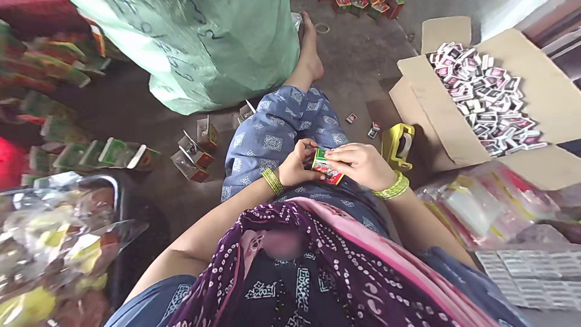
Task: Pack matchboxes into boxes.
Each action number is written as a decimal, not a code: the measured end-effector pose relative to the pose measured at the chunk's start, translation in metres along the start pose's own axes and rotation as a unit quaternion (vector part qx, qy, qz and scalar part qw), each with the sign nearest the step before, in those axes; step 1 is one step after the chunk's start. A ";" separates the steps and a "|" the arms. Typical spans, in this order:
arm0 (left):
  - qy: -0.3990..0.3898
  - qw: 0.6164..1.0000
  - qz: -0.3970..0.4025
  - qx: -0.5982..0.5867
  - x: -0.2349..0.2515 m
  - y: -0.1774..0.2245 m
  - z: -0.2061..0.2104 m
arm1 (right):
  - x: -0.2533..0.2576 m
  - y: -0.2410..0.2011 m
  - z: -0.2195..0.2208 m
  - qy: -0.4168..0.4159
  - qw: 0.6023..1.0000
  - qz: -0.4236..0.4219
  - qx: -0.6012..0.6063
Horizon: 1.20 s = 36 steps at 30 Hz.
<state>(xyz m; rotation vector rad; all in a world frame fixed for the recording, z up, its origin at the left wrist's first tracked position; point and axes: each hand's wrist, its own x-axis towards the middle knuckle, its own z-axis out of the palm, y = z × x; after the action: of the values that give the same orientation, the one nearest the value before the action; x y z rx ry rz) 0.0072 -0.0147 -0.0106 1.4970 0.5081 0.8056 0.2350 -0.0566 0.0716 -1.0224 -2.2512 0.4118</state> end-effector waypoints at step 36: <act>0.017 0.997 0.019 0.067 -0.001 -0.004 0.002 | -0.033 0.009 0.027 0.089 0.994 0.016 0.058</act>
<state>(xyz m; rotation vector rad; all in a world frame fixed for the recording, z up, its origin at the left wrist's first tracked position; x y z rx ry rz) 0.0081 -0.0165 -0.0145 1.6222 0.5694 0.8409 0.2391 -0.0761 0.0334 -0.9954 -2.0310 0.4403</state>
